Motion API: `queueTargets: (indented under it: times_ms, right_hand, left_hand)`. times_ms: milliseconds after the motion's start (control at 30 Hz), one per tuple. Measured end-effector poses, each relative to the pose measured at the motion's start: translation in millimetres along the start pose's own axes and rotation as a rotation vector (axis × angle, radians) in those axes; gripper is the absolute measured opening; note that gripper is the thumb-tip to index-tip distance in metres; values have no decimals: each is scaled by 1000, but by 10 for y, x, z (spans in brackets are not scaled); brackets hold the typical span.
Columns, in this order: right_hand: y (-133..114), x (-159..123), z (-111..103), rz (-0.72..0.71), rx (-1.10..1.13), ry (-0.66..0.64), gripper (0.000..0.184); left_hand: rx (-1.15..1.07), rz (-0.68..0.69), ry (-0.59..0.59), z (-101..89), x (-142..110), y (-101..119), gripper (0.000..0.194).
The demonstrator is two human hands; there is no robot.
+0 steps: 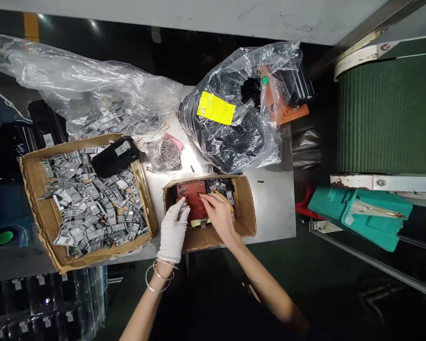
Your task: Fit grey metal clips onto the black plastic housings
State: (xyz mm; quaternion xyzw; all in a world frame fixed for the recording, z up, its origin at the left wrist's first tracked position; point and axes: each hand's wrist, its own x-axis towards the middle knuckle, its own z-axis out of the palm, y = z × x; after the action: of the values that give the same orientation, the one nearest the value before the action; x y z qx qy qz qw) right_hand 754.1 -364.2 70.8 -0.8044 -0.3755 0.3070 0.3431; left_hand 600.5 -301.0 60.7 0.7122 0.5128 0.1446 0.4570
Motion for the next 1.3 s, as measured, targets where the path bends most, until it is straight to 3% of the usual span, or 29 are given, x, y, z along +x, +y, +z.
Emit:
queueTargets:
  times_ms: [167, 300, 433, 567, 667, 733, 833, 900, 1000, 1100, 1300]
  right_hand:
    - [147, 112, 119, -103, -187, -90, 32]
    - [235, 135, 91, -107, -125, -121, 30]
    - [168, 167, 46, -79, -136, -192, 31]
    - [24, 233, 62, -58, -269, -296, 34]
    - [-20, 341, 68, 53, -214, -301, 27]
    - [8, 398, 0, 109, -156, -320, 20]
    - [106, 361, -245, 144, -156, -277, 32]
    - [166, 263, -436, 183, -272, -213, 39]
    - [198, 131, -576, 259, -587, -324, 50]
    - [187, 113, -490, 340, -756, -446, 52]
    - [232, 175, -297, 369, -878, -438, 44]
  left_hand:
    - [165, 13, 34, 31, 115, 32, 22]
    - [347, -54, -26, 62, 104, 15, 36]
    - [533, -136, -118, 73, 131, 120, 51]
    - [688, -195, -227, 108, 300, 296, 46]
    - [782, -226, -274, 139, 442, 404, 42]
    - [818, -236, -299, 150, 486, 450, 43]
    - [846, -239, -324, 154, 461, 479, 42]
    - [859, -246, -323, 150, 427, 483, 44]
    - [866, -252, -336, 140, 426, 503, 46]
    - [861, -243, -386, 123, 464, 559, 42]
    - [859, -219, -468, 56, 420, 632, 56]
